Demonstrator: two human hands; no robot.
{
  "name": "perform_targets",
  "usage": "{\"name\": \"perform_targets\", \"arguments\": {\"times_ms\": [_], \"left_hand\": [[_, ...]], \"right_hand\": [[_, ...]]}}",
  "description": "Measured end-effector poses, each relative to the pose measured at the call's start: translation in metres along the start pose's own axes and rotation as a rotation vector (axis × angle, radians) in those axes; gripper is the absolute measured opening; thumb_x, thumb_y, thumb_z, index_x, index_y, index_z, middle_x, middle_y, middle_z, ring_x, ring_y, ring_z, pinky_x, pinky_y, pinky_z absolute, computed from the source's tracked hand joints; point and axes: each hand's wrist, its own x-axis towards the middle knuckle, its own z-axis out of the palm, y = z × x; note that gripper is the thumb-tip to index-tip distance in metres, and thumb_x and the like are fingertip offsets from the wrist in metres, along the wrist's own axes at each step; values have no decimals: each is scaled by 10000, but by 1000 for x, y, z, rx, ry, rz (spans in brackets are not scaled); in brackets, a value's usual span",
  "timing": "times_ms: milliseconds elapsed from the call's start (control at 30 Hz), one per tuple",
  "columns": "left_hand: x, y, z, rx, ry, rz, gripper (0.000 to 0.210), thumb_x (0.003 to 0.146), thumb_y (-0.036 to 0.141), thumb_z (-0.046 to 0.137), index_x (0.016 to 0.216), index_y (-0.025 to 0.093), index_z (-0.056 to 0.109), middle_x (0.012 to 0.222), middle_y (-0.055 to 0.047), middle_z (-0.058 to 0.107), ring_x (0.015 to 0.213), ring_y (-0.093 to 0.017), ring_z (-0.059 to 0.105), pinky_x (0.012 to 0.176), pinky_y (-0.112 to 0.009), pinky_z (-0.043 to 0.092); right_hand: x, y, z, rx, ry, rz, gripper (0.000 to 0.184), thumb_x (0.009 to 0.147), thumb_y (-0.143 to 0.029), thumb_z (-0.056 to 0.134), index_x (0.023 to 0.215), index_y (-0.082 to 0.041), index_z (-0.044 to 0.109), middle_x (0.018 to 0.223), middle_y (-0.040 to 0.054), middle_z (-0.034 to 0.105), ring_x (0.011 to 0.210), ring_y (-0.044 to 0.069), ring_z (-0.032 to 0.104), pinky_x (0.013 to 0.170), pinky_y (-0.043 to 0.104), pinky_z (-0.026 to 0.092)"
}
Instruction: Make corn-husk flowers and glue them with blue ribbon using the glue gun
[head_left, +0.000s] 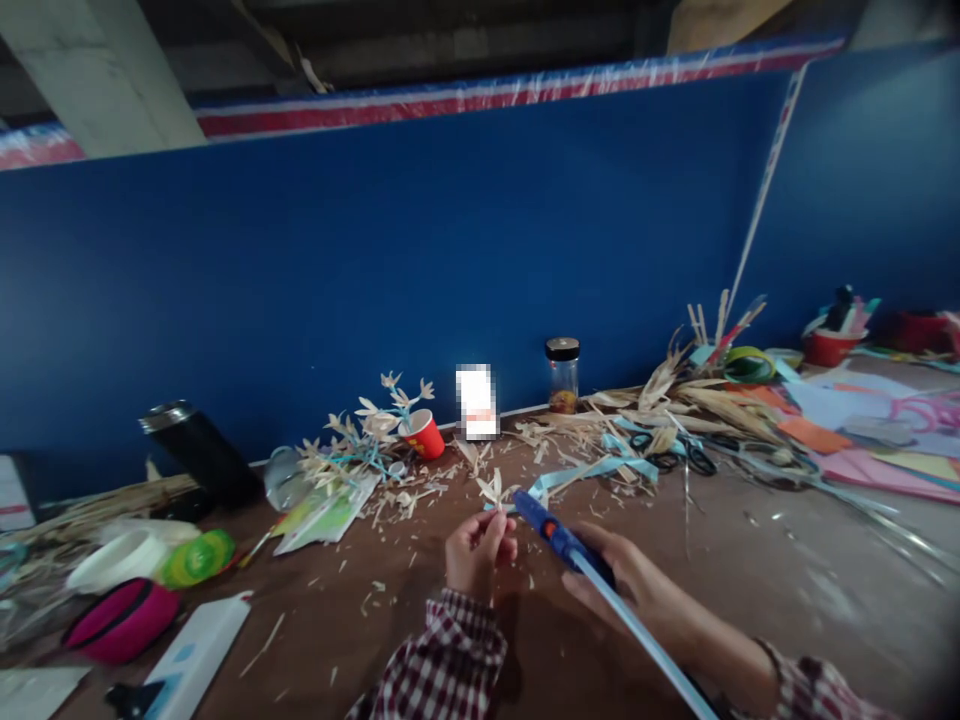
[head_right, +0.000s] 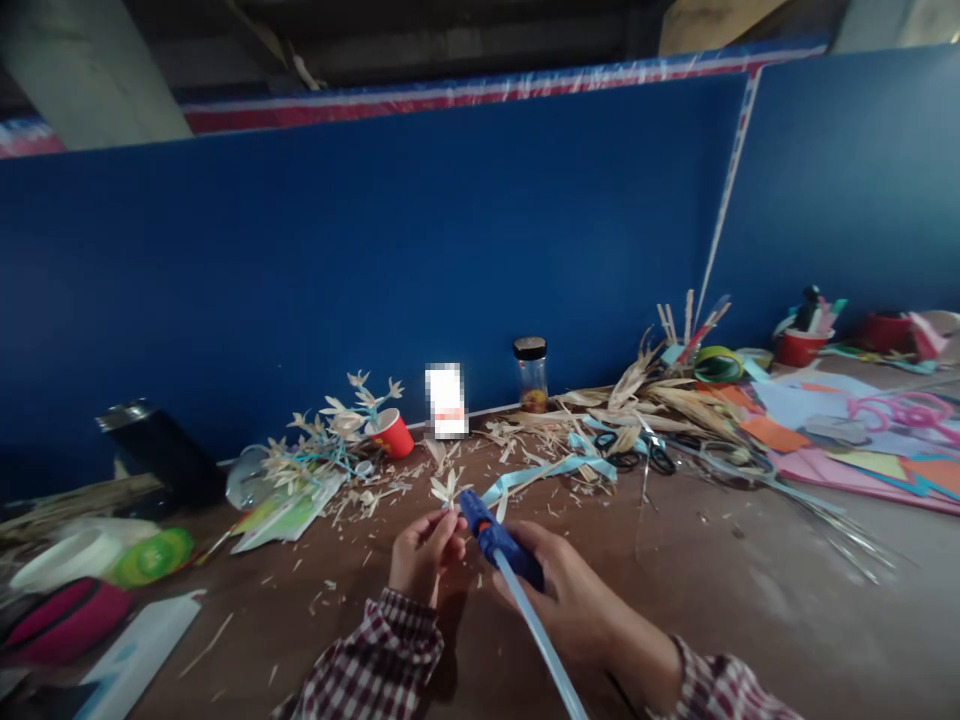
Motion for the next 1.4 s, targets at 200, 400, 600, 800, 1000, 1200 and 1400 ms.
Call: {"name": "perform_targets", "arguments": {"times_ms": [200, 400, 600, 800, 1000, 1200, 1400], "left_hand": [[7, -3, -2, -81, 16, -5, 289, 585, 339, 705, 740, 103, 644, 586, -21, 622, 464, -87, 547, 474, -214, 475], [5, -1, 0, -14, -3, 21, 288, 580, 365, 699, 719, 116, 661, 577, -20, 638, 472, -97, 561, 459, -194, 457], [2, -1, 1, 48, -12, 24, 277, 610, 385, 673, 716, 129, 665, 586, -12, 639, 468, -91, 562, 477, -196, 467], [-3, 4, 3, 159, 14, 16, 291, 620, 382, 662, 751, 123, 658, 611, -28, 649, 474, -95, 575, 410, -162, 425], [-3, 7, 4, 208, 20, 44, 281, 623, 378, 655, 726, 116, 664, 537, -30, 635, 441, -105, 567, 383, -166, 408], [-4, 8, 6, 201, -14, 65, 264, 627, 369, 652, 701, 116, 662, 551, -26, 630, 441, -93, 556, 411, -171, 428], [-6, 11, 7, 210, 13, 43, 229, 612, 348, 660, 654, 123, 657, 485, -11, 611, 418, -95, 542, 400, -170, 411]], "right_hand": [[0, 40, 14, 99, 67, 178, 331, 816, -434, 435, 1003, -177, 525, 703, -2, 530, 606, 123, 491, 553, 220, 439], [0, 65, 21, 142, 37, 145, 331, 817, -466, 410, 866, -157, 517, 621, -27, 444, 508, 96, 448, 470, 207, 416], [-1, 74, 20, 19, 45, 147, 359, 816, -480, 394, 850, -150, 531, 623, -21, 458, 489, 97, 468, 449, 205, 411], [-2, 72, 17, -48, 45, 109, 372, 833, -472, 369, 847, -143, 543, 616, -16, 472, 511, 103, 477, 471, 207, 415], [-6, 65, 15, -69, 56, 132, 385, 815, -478, 403, 945, -149, 556, 686, 12, 524, 536, 119, 490, 490, 223, 431], [-5, 63, 16, -50, 41, 127, 373, 818, -469, 404, 941, -155, 563, 647, -4, 509, 499, 106, 474, 445, 203, 411], [-4, 62, 16, -57, 36, 108, 349, 826, -462, 399, 902, -163, 563, 612, -19, 482, 492, 100, 466, 448, 195, 410]]}}
